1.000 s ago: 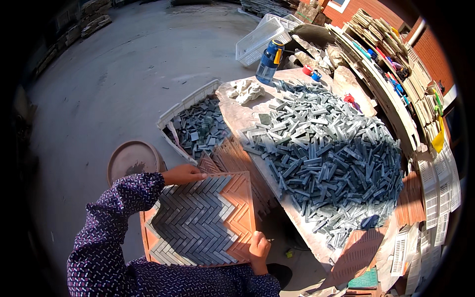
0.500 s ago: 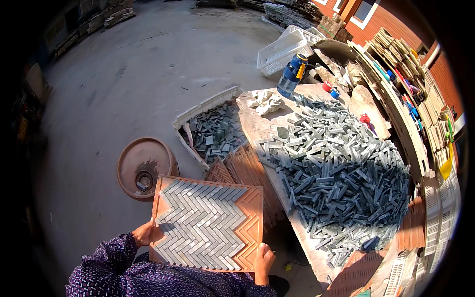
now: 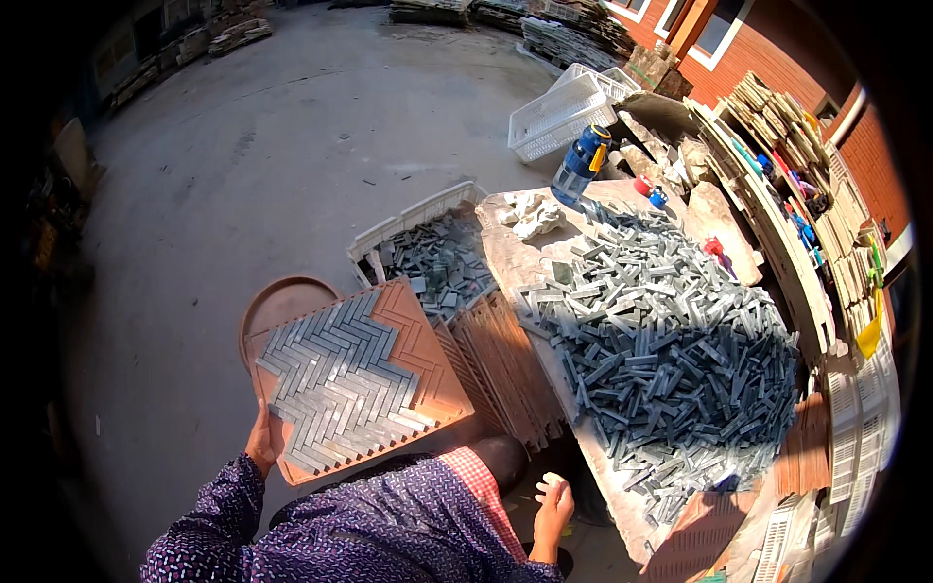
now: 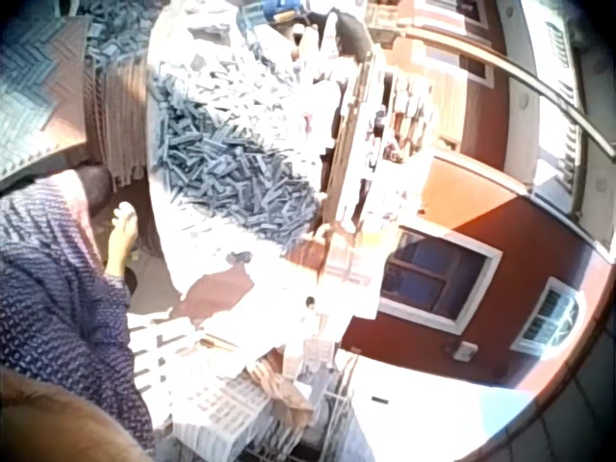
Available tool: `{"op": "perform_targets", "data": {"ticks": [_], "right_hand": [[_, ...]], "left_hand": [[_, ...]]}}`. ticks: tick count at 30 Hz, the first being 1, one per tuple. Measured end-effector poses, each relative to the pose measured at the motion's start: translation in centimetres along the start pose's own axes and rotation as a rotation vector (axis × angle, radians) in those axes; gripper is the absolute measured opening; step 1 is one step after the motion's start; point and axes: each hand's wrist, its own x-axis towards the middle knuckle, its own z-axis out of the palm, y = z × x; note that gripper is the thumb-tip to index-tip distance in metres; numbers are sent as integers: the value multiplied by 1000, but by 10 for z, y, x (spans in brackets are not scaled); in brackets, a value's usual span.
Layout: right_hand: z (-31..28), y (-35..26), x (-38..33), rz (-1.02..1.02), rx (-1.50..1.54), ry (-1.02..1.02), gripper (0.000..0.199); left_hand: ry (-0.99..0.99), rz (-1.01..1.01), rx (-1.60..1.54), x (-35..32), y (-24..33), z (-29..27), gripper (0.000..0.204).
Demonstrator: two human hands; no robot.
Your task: The person assembles small rectangular tiles into a herringbone pattern on a square board. They pick tiles from a large pile, place them one by one, and occasionally flip the board to continue the pattern.
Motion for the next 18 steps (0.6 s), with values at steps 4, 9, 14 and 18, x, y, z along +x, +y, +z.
{"op": "perform_targets", "data": {"ticks": [4,9,14,18], "right_hand": [[-27,45,-26,120,0,10,37],[-40,89,-40,255,95,61,40],[-46,99,-42,235,52,35,38],[-47,103,-42,243,49,29,37]], "left_hand": [[46,171,-23,18,34,-45,68],[56,277,-95,27,55,-87,61],[57,250,-104,40,46,-103,63],[45,277,-122,48,39,-104,67]]}}
